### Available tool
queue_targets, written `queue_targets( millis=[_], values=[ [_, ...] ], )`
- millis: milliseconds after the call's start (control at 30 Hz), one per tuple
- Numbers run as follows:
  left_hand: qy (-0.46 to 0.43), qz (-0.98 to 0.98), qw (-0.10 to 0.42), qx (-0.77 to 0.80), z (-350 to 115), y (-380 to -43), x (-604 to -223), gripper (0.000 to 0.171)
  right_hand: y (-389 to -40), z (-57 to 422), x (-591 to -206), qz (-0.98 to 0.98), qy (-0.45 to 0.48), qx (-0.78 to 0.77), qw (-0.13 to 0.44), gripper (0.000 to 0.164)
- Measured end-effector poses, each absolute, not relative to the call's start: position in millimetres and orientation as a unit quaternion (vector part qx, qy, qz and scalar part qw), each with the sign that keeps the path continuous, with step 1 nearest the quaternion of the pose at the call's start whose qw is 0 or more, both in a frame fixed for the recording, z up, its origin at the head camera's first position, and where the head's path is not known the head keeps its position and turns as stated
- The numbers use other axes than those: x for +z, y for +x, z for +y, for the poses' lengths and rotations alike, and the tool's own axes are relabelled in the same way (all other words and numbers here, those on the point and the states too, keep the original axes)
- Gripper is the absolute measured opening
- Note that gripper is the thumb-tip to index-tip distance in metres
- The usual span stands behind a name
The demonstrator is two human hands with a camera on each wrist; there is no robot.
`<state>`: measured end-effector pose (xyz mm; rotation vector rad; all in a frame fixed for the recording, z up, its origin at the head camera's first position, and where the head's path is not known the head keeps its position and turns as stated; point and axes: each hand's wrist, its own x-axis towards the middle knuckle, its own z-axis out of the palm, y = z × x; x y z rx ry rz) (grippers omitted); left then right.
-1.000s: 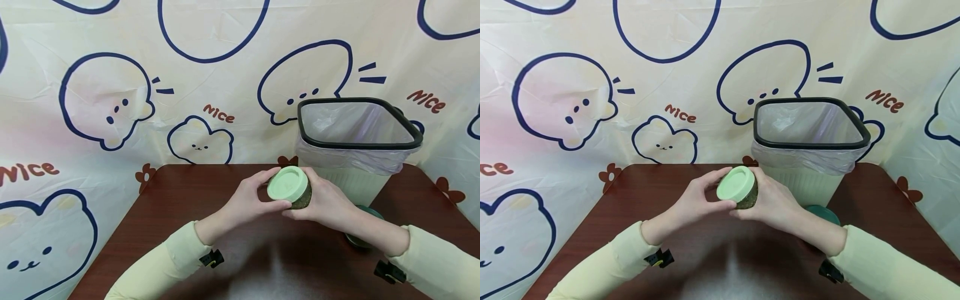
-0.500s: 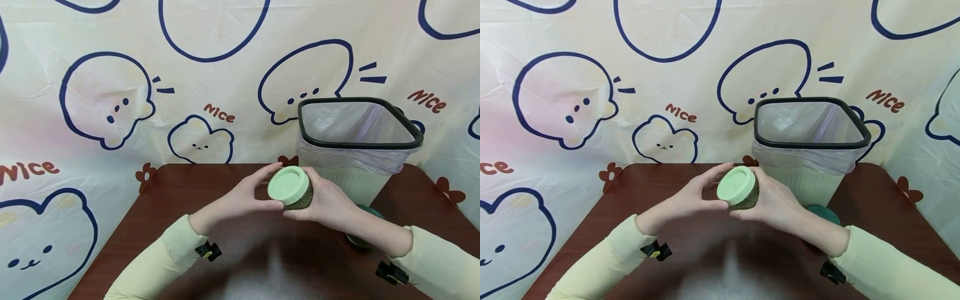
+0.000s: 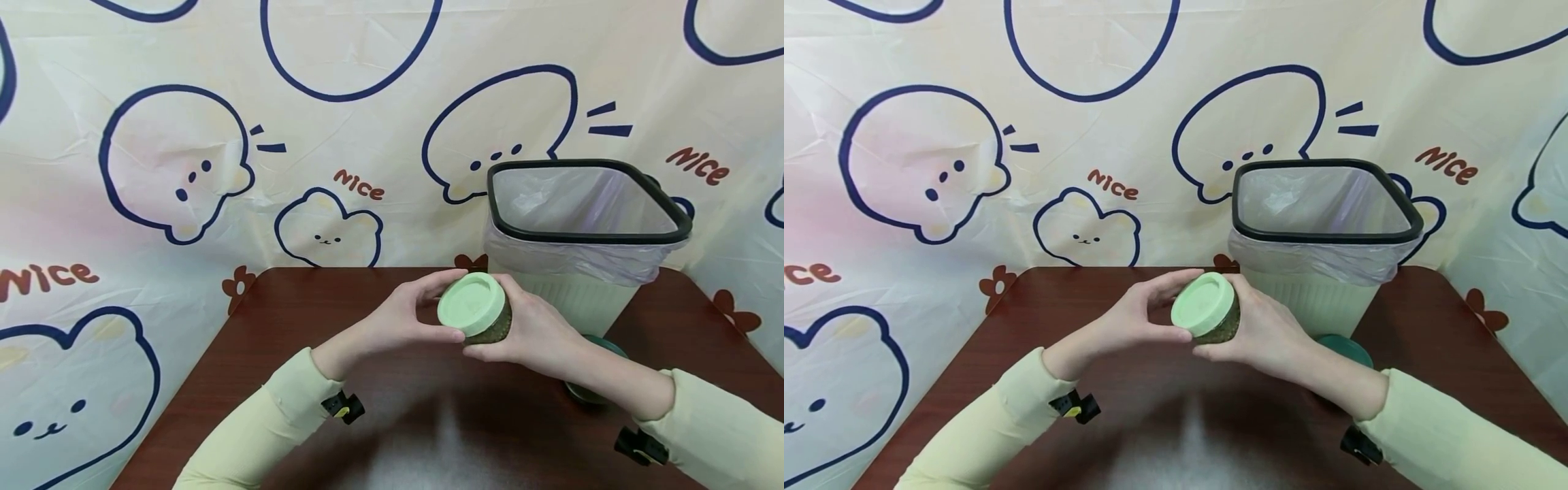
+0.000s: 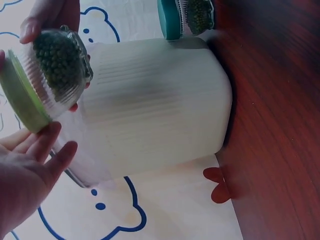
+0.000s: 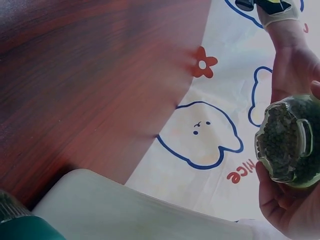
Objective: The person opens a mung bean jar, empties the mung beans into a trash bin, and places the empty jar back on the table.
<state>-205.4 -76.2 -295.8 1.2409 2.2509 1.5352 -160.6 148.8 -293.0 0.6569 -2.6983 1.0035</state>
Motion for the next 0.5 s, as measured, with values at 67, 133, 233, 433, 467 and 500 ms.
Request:
queue_targets(
  millis=[67,133,233,433,467,500],
  values=[
    [0.399,0.763,0.061,0.505,-75.1,-204.0,-296.4,0.074,-160.8,149.0,-292.8,-0.909,0.223,0.338,0.096,0.091],
    [0.387,0.776,0.046,0.496,-74.1,-202.3,-296.8,0.074,-160.9,149.2,-293.1,-0.909,0.222,0.338,0.098,0.091],
    [0.377,0.793,0.019,0.478,-72.9,-199.9,-296.9,0.074,-161.7,149.3,-294.1,-0.909,0.221,0.34,0.099,0.091],
    [0.379,0.817,-0.033,0.434,-70.3,-195.4,-294.2,0.075,-163.7,149.0,-295.6,-0.91,0.218,0.337,0.102,0.089],
    [0.38,0.818,-0.034,0.43,-70.1,-195.1,-293.9,0.076,-164.0,149.1,-295.7,-0.91,0.219,0.337,0.101,0.089],
    [0.38,0.82,-0.035,0.427,-70.2,-195.1,-293.8,0.077,-164.3,149.3,-295.8,-0.91,0.219,0.338,0.101,0.088]
  ],
)
